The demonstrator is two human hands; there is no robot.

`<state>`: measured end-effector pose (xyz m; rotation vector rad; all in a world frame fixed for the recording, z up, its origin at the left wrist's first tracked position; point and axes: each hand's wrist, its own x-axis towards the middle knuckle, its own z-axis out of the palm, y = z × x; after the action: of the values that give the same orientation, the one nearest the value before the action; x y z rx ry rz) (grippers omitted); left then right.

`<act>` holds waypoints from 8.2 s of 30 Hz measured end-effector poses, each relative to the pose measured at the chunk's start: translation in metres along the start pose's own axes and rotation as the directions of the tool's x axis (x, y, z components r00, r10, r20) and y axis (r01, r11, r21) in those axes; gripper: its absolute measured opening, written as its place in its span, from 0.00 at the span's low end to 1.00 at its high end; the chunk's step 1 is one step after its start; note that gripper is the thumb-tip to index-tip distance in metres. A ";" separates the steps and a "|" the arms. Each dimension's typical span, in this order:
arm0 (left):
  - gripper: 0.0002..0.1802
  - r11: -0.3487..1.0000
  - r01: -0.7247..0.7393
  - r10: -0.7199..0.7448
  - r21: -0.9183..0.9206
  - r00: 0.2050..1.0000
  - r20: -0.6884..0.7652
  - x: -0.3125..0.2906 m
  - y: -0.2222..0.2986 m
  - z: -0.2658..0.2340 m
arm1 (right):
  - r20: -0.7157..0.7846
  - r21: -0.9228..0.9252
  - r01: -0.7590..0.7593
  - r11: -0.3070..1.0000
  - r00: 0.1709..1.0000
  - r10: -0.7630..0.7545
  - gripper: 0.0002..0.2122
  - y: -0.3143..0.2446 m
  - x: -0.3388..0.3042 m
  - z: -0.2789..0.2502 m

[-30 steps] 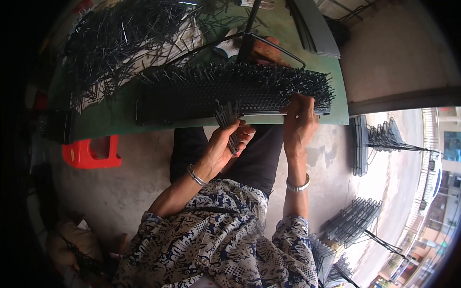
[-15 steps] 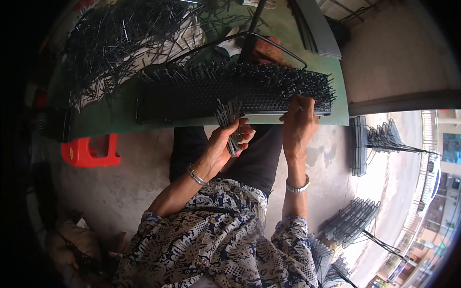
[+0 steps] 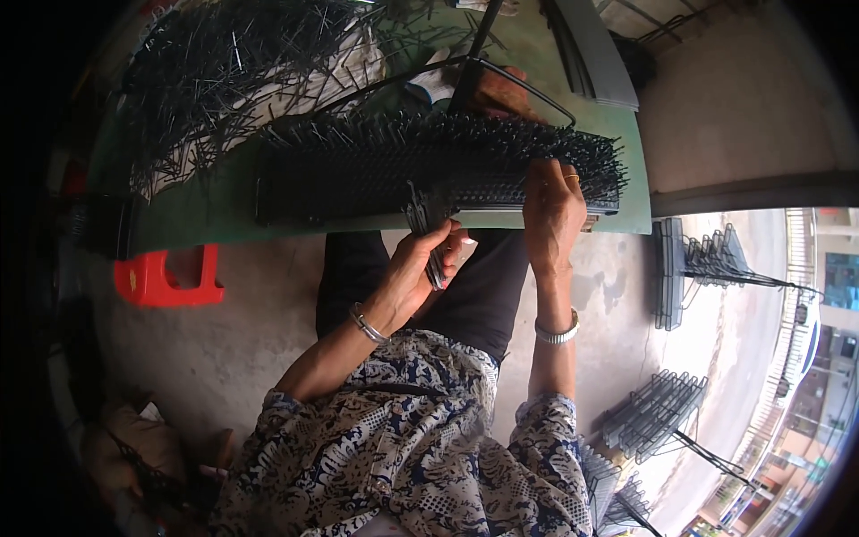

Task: The person is manually inserting and arranging thin metal rods into a template to assemble a grid structure.

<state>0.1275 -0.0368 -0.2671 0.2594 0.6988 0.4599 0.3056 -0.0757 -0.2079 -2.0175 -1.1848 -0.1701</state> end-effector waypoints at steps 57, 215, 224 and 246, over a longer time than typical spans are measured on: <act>0.19 0.984 0.013 -0.016 0.180 1.000 0.016 -0.008 -0.013 0.008 | 0.092 0.547 -0.368 0.752 0.919 0.382 0.06 -0.007 -0.039 -0.042; 0.16 0.991 0.105 -0.112 0.084 0.991 0.079 -0.016 0.009 -0.002 | -0.230 0.015 0.120 0.993 0.967 -0.113 0.06 -0.008 -0.014 0.027; 0.16 0.994 0.104 -0.108 0.045 0.990 0.089 -0.014 0.007 -0.005 | -0.205 -0.043 0.129 0.991 0.969 -0.136 0.03 -0.010 -0.009 0.020; 0.16 0.994 0.110 -0.112 0.029 0.989 0.097 -0.015 0.006 -0.005 | -0.037 -0.096 0.094 0.991 0.994 -0.098 0.03 -0.009 0.007 0.023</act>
<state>0.1125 -0.0383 -0.2599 0.2619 0.6187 0.3305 0.2965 -0.0532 -0.2158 -2.0284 -1.2696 -0.3199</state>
